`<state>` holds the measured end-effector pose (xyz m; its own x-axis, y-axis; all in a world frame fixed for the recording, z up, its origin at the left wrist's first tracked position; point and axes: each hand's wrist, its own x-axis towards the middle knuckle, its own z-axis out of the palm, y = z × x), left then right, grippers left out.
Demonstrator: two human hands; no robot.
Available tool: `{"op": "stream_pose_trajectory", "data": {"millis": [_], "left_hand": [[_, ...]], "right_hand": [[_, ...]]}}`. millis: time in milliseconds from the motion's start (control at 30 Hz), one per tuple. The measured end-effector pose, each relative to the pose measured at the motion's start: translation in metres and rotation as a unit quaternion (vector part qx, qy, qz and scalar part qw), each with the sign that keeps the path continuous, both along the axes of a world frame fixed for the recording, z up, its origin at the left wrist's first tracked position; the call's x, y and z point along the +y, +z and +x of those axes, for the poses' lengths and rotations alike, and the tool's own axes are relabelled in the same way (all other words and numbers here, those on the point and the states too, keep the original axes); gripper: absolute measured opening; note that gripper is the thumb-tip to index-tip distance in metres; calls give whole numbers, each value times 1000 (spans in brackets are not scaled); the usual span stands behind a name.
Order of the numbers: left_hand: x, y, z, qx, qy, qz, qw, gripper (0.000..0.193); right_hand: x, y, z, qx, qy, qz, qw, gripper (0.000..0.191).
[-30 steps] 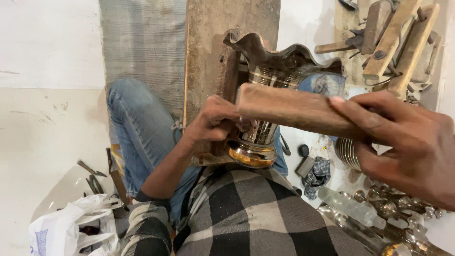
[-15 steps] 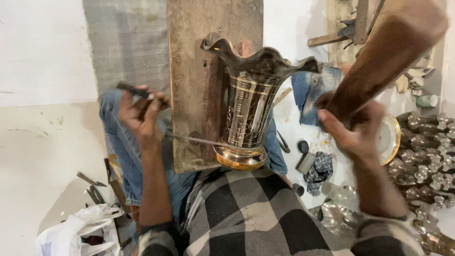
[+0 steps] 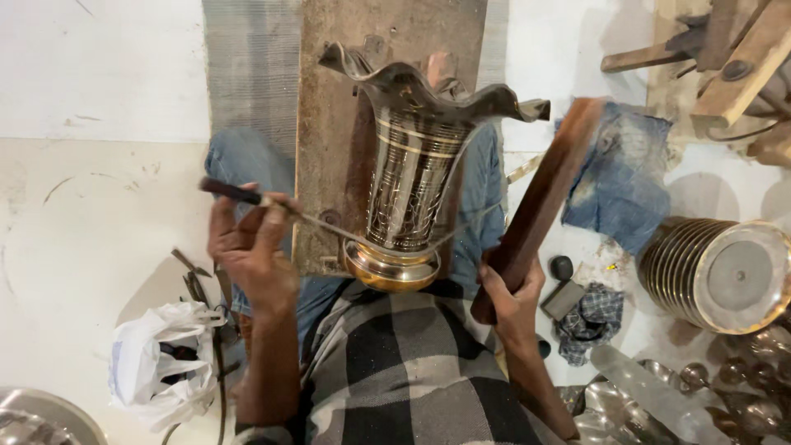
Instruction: The person is engraving a decorative pattern onto a metal vase using a chisel and a wooden mallet. They hold the chisel against the vase and strike it with the mallet to create the design.
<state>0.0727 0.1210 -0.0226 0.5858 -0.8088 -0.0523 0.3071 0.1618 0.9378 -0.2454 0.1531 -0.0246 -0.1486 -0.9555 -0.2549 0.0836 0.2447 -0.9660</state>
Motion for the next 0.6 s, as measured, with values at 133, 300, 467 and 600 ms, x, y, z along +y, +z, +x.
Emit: {"op": "stream_pose_trajectory", "data": {"millis": [133,300,467,600], "left_hand": [[-14,62,-55,13,-229,-112,967,42],[-32,90,-68,-407,-253,-43,877,40],[-29,86,-64,-493,-245,-44,834,37],[-27,85,-55,-521,-297,-22,800,47]], "right_hand": [[-20,10,11,74,35,-51,995,36],[-21,9,14,224,101,-174,954,27],[-15,18,14,274,78,-168,944,22],[-25,32,5,331,89,-184,921,26]]}}
